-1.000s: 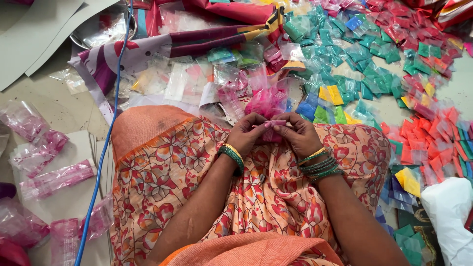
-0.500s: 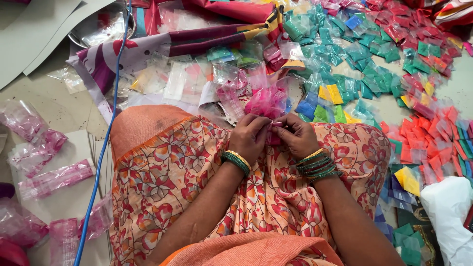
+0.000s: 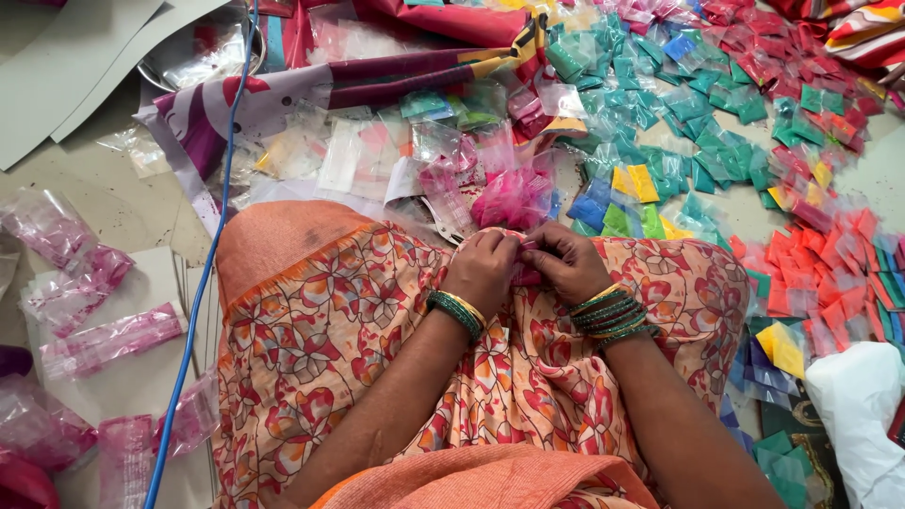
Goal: The person manually sorts and bundles small colorful plastic bags while sitting on the floor.
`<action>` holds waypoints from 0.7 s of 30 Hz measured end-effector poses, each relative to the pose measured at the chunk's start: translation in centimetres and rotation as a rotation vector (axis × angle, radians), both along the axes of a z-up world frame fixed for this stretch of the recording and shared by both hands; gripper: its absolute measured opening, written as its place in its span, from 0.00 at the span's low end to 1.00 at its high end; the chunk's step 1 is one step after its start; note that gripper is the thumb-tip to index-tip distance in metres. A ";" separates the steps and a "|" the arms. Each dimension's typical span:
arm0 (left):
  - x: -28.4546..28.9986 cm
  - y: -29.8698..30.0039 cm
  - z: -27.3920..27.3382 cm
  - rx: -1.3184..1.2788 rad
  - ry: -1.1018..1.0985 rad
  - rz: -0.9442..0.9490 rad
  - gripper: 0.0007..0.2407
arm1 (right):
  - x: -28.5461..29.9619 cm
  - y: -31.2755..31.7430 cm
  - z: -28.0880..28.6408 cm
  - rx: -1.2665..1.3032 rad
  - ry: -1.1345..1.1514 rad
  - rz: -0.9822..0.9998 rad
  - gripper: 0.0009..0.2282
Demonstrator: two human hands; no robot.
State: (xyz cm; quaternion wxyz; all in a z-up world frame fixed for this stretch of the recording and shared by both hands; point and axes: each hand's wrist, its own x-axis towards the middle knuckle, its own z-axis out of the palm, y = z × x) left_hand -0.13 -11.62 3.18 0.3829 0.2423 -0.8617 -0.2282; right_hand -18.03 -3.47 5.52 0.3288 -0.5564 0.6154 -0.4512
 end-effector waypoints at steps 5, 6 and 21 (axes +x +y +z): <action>-0.2 -0.1 -0.3 -0.034 -0.078 -0.026 0.12 | -0.2 0.0 -0.7 0.018 -0.012 0.007 0.06; -0.3 -0.1 -0.5 -0.033 -0.105 -0.034 0.11 | -0.2 -0.1 -0.6 0.024 -0.018 -0.001 0.06; -1.1 -0.8 -1.5 0.167 -0.003 -0.055 0.08 | -1.7 -0.6 -2.5 0.149 -0.226 0.009 0.05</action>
